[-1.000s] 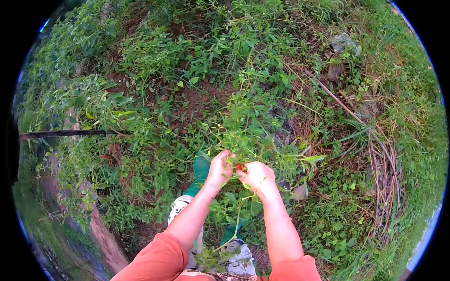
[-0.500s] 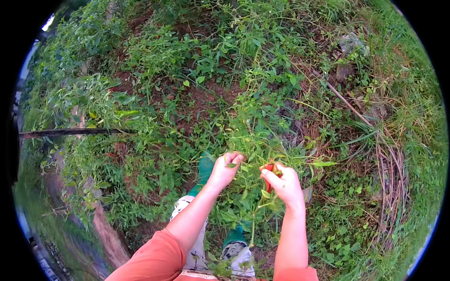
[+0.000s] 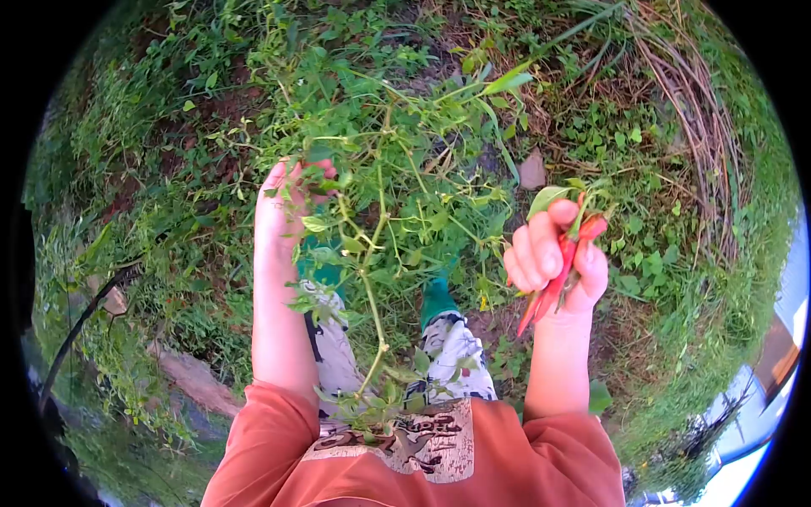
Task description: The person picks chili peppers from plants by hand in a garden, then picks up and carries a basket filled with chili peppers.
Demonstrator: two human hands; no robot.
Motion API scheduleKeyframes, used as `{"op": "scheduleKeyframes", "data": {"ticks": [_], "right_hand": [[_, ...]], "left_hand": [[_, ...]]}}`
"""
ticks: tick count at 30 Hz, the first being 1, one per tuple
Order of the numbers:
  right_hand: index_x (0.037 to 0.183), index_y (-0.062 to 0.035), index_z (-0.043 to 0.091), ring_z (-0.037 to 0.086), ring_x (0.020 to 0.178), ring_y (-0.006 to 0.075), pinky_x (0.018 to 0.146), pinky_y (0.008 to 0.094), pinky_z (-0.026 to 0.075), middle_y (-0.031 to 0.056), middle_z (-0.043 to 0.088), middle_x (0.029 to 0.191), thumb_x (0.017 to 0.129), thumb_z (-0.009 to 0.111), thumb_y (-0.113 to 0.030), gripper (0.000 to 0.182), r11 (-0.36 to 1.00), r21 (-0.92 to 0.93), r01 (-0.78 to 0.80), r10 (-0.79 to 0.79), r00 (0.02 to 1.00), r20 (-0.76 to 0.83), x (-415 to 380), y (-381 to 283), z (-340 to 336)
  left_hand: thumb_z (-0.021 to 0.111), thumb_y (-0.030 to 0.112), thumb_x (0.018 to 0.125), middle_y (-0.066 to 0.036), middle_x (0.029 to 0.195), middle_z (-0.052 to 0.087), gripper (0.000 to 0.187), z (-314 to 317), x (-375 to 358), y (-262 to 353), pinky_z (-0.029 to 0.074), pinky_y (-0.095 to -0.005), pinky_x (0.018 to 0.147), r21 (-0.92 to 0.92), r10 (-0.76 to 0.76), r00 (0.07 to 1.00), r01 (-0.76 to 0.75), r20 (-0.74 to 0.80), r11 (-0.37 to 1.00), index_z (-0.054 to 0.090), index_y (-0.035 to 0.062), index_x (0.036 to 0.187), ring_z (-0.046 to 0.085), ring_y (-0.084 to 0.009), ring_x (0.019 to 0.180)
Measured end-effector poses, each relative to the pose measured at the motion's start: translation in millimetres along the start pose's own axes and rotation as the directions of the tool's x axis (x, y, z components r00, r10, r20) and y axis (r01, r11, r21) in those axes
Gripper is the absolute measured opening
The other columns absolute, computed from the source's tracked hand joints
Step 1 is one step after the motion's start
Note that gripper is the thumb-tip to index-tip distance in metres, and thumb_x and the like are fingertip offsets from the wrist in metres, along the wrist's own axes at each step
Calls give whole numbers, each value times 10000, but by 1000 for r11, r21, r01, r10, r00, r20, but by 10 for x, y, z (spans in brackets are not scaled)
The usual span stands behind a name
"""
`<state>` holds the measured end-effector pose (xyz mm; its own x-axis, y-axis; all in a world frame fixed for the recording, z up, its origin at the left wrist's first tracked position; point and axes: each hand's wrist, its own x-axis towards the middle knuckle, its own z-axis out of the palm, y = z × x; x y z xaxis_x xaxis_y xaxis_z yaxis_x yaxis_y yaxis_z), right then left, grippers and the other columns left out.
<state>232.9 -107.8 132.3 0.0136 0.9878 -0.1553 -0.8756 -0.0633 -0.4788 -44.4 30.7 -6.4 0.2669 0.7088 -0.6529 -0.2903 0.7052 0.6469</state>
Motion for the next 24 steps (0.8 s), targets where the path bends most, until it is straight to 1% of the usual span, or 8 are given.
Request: {"op": "scheduleKeyframes", "data": {"ticks": [2,7,8,10,14,15,18,24], "right_hand": [[1187,-83,509,492,609,136,536,263,416,22,520,734,845,555,-260,388,999,36,-27,29,999,-30,-259,65,-109],[968,-68,514,573,652,244,593,377,495,130,554,788,798,578,-213,232,995,98,-3,28,967,-254,-665,167,-222],[968,-68,514,573,652,244,593,377,495,130,554,788,798,578,-213,232,995,98,10,16,965,-261,-713,168,-250],[1013,-69,513,574,656,247,608,382,502,129,554,810,801,576,-208,261,988,123,90,-47,947,-318,-775,165,-317],[1073,-114,483,506,706,174,628,347,483,45,480,843,838,567,-205,266,994,66,89,-65,952,-300,-749,35,-428],[1050,-81,509,551,731,220,645,389,525,74,515,818,805,605,-213,294,986,86,143,-108,939,-325,-744,19,-510],[956,-92,494,543,715,193,643,368,513,59,508,810,831,571,-184,173,990,25,138,-112,885,-452,-643,-128,-663],[1013,-68,517,570,713,186,633,346,504,82,573,844,826,548,-131,200,985,-144,95,-162,802,-575,-448,-310,-1051]], "left_hand": [[474,188,904,-178,985,622,213,-10,1,-43,515,-416,694,-16,34,997,-35,-66,999,519,17,1022,619,-285,865],[501,222,888,-151,1040,610,283,22,-39,37,486,-328,748,249,134,986,-106,-97,963,530,28,1091,601,-264,939],[533,112,869,-95,1110,587,262,-107,-9,20,457,-278,681,103,116,993,-111,-36,988,526,28,1117,574,-166,959],[526,108,867,-118,1133,577,282,-68,-36,37,457,-290,694,62,140,990,-138,-31,989,513,25,1136,572,-188,979],[398,220,926,-182,1194,522,313,-44,-7,11,411,-412,924,65,165,982,-159,-87,985,484,21,1152,506,-290,1121],[383,207,930,-196,1201,509,318,-44,9,-2,406,-435,935,31,172,978,-169,-119,985,482,-6,1145,504,-301,1116],[528,195,874,-212,1234,457,446,-159,38,28,377,-453,998,-44,187,982,-187,0,981,373,-4,1243,449,-355,1158],[478,125,885,-221,1219,463,353,-207,36,152,413,-457,947,-25,161,980,-165,-115,986,426,-48,1188,476,-365,1128]]}}
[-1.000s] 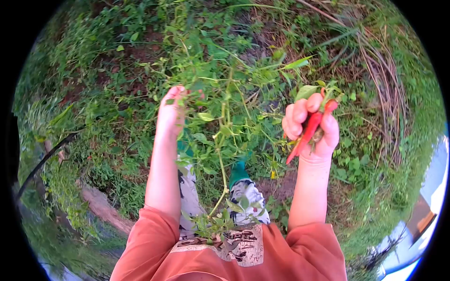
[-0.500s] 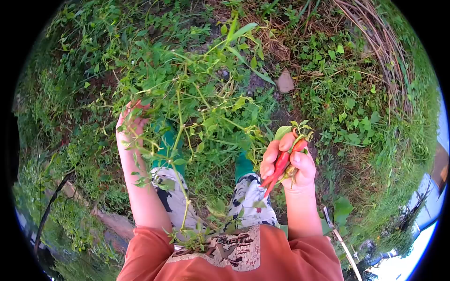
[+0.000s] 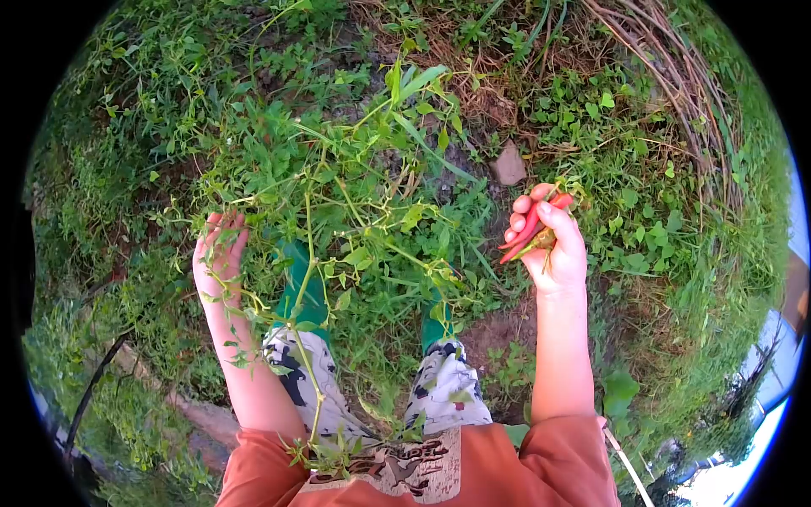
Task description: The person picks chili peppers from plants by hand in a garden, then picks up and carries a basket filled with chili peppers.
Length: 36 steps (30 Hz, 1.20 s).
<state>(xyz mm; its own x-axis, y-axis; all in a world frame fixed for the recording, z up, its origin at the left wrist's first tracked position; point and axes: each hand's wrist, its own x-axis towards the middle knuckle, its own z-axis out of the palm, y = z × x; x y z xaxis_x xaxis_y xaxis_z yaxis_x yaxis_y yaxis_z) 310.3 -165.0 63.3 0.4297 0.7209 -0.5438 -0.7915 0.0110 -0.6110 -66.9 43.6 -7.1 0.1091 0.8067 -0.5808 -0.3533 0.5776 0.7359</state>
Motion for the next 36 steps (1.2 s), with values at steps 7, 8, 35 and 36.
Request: {"op": "scheduleKeyframes", "data": {"ticks": [7,8,35,36], "right_hand": [[944,-50,554,608,733,190,654,349,504,82,625,810,804,618,-130,173,889,-351,-293,153,914,-377,954,432,-617],[925,-44,560,612,733,184,640,339,507,90,630,831,811,610,-133,154,844,-417,-336,181,912,-370,1124,549,-707],[970,-8,578,579,739,164,624,286,462,61,605,838,740,625,-91,250,894,-341,-289,265,957,-116,2494,1654,-602],[960,-13,582,577,729,160,603,277,454,55,606,818,739,629,-102,242,910,-303,-283,272,959,-78,2489,1640,-612]], "left_hand": [[539,125,875,-121,1094,581,288,119,42,190,476,-323,834,328,23,989,25,-144,944,521,-6,1131,568,-203,1003],[539,125,875,-121,1094,581,288,130,22,262,476,-323,834,324,27,986,28,-162,946,521,-6,1131,568,-203,1003],[510,176,842,-150,898,623,265,1564,2085,-155,459,-333,759,755,-525,711,-630,467,-181,572,-9,1022,587,-253,813],[514,174,842,-146,915,621,276,1558,2066,-221,457,-330,768,756,-549,675,-645,492,-115,560,-9,1043,583,-248,827]]}}
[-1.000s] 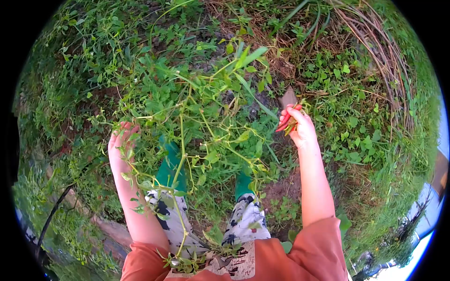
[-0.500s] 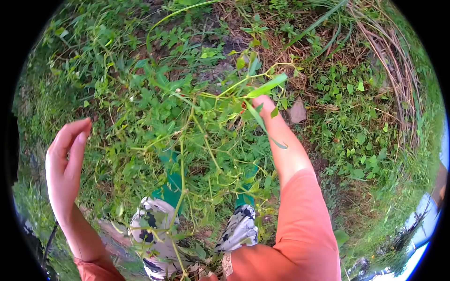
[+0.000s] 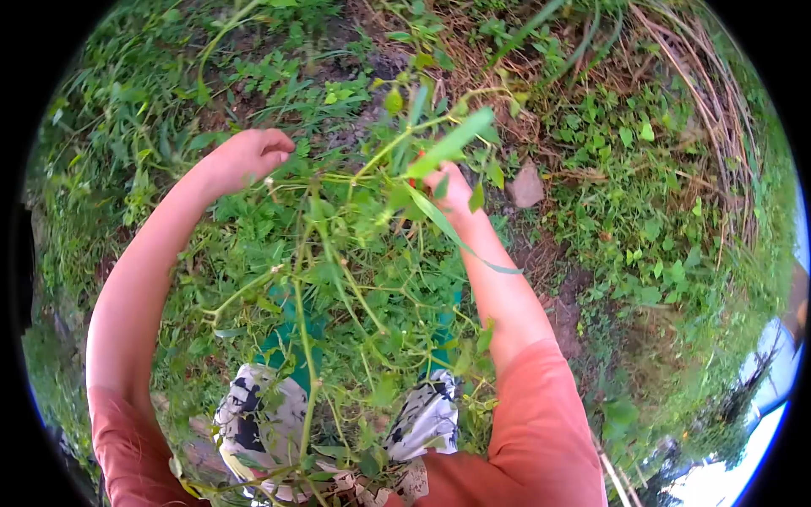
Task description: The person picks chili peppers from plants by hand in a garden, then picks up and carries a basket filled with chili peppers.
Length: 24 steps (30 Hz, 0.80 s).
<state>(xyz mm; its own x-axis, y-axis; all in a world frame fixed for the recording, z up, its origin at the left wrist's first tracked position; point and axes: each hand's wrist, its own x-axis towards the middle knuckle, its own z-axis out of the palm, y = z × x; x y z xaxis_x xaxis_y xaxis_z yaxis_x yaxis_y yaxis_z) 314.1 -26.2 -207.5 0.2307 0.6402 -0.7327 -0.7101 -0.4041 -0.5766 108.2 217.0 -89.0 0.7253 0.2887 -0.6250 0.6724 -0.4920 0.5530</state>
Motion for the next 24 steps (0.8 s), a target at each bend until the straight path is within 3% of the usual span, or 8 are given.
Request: {"op": "scheduleKeyframes", "data": {"ticks": [1,2,5,7,12,14,18,24], "right_hand": [[923,-8,583,575,695,159,591,286,459,54,600,782,739,631,-110,215,1000,18,10,-11,998,54,-82,-94,52],[893,-12,587,568,646,152,576,285,463,57,600,777,741,630,-104,183,996,-66,-67,51,973,-227,-57,-89,96],[894,-9,588,557,608,137,569,288,464,52,602,757,744,652,-134,205,965,205,162,-151,986,-67,-86,-62,-115],[901,-1,582,561,606,131,576,288,473,49,603,738,750,668,-146,226,993,-66,99,-110,975,-192,-77,-53,-237],[934,0,572,585,645,124,620,264,494,69,617,764,780,648,-114,205,964,170,206,-165,960,-229,-309,-137,-304],[937,5,571,590,646,126,636,257,506,84,624,792,791,633,-116,199,829,481,284,-236,959,-160,-375,-56,-386],[983,2,580,592,716,116,695,261,516,101,629,870,780,629,-117,240,991,102,89,-105,982,160,-566,-46,-354],[1076,14,581,591,728,112,686,255,469,86,638,896,693,696,-141,428,1000,-10,-20,19,995,-96,-599,73,68]], "left_hand": [[516,173,851,-133,964,615,294,-11,-26,79,448,-326,793,-20,-11,997,12,72,1000,543,-2,1085,575,-228,874],[511,178,860,-118,979,613,291,-32,-81,166,441,-316,805,-76,-14,997,20,72,997,546,6,1092,567,-207,893],[498,195,884,-66,1037,603,291,-236,-212,535,406,-290,855,-178,-98,984,125,151,976,552,22,1112,533,-153,965],[486,227,899,-56,1099,590,316,-357,-233,654,369,-285,904,-176,-54,987,81,154,981,555,21,1129,510,-139,1030],[451,250,915,-55,1119,585,330,-435,-182,1069,375,-284,899,-156,-185,956,223,226,962,552,39,1147,520,-149,1036],[452,239,913,-54,1115,585,328,-353,-139,1165,367,-274,908,-146,-244,936,287,253,947,548,37,1153,516,-141,1035],[536,285,873,-66,1109,598,397,-8,37,1433,362,-292,921,-122,-270,926,310,263,943,538,37,1183,502,-154,1073],[556,431,850,-89,1229,505,603,310,355,1496,381,-308,914,-243,-294,913,365,284,899,424,31,1282,483,-189,1098]]}}
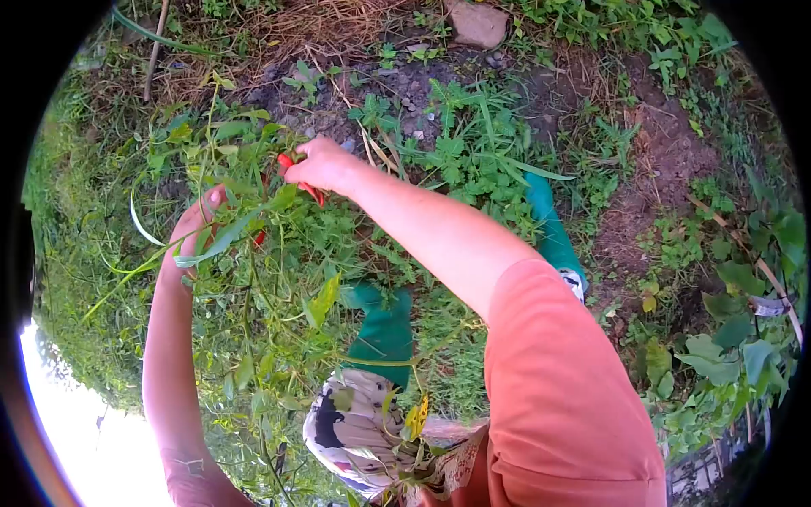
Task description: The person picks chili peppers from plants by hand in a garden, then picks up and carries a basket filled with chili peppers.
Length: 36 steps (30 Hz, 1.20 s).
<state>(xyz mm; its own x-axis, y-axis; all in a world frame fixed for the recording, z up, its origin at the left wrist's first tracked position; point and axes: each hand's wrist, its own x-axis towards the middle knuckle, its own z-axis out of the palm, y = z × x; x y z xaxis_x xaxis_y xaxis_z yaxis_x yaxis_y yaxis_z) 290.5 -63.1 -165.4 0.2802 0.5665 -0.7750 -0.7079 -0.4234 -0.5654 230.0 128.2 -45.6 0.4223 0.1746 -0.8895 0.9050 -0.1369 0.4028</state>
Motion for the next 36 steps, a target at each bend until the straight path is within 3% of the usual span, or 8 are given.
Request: {"op": "scheduleKeyframes", "data": {"ticks": [4,14,18,21,28,31,34,36], "right_hand": [[1145,17,546,594,766,141,676,240,454,90,629,901,691,713,-183,524,922,369,119,-162,983,89,433,363,328],[991,-17,623,553,655,99,608,260,448,37,625,784,709,742,-211,363,879,462,114,-210,964,163,360,177,474],[964,-13,636,553,647,105,621,261,447,45,613,722,725,723,-225,330,934,286,214,-244,967,72,291,128,359],[916,-101,667,606,793,281,700,363,474,119,623,942,702,673,-377,350,843,-137,521,-538,822,-188,346,190,323],[913,-137,686,611,831,235,747,322,489,23,609,996,704,681,-353,301,646,-583,493,-723,641,-259,300,244,193],[936,-116,665,607,819,237,714,313,487,72,620,953,713,688,-305,293,700,-532,477,-689,648,-325,281,329,260],[961,-135,670,624,779,226,725,314,493,80,631,950,722,682,-382,344,935,-321,147,-302,806,-509,356,425,6],[1007,-101,646,625,762,234,718,325,493,109,638,884,722,675,-412,423,897,-441,9,-190,910,-368,332,522,-157]], "left_hand": [[574,403,843,-70,1150,534,580,-39,157,-139,410,-284,850,-7,-11,998,11,-58,1000,437,43,1276,516,-152,1004],[661,309,803,2,796,607,346,53,204,-40,418,-212,601,117,14,987,5,-162,993,602,25,991,541,-69,670],[677,233,791,14,742,593,268,105,213,46,412,-211,564,134,70,964,-36,-257,990,614,24,946,522,-56,614],[682,221,781,14,710,574,267,162,175,124,403,-209,562,6,32,976,-31,-215,999,610,13,932,501,-63,597],[647,188,786,24,612,524,164,262,77,238,364,-231,546,95,-63,975,85,-214,992,597,43,845,484,-76,574],[637,195,795,16,598,532,149,245,130,159,347,-226,553,81,-103,984,116,-149,990,618,48,802,470,-71,581],[641,236,797,14,615,553,179,147,98,71,342,-229,556,103,4,990,10,-139,995,633,61,832,462,-69,574],[652,268,790,11,648,576,232,45,16,157,351,-229,579,98,-40,994,50,-98,994,632,61,895,470,-74,583]]}}
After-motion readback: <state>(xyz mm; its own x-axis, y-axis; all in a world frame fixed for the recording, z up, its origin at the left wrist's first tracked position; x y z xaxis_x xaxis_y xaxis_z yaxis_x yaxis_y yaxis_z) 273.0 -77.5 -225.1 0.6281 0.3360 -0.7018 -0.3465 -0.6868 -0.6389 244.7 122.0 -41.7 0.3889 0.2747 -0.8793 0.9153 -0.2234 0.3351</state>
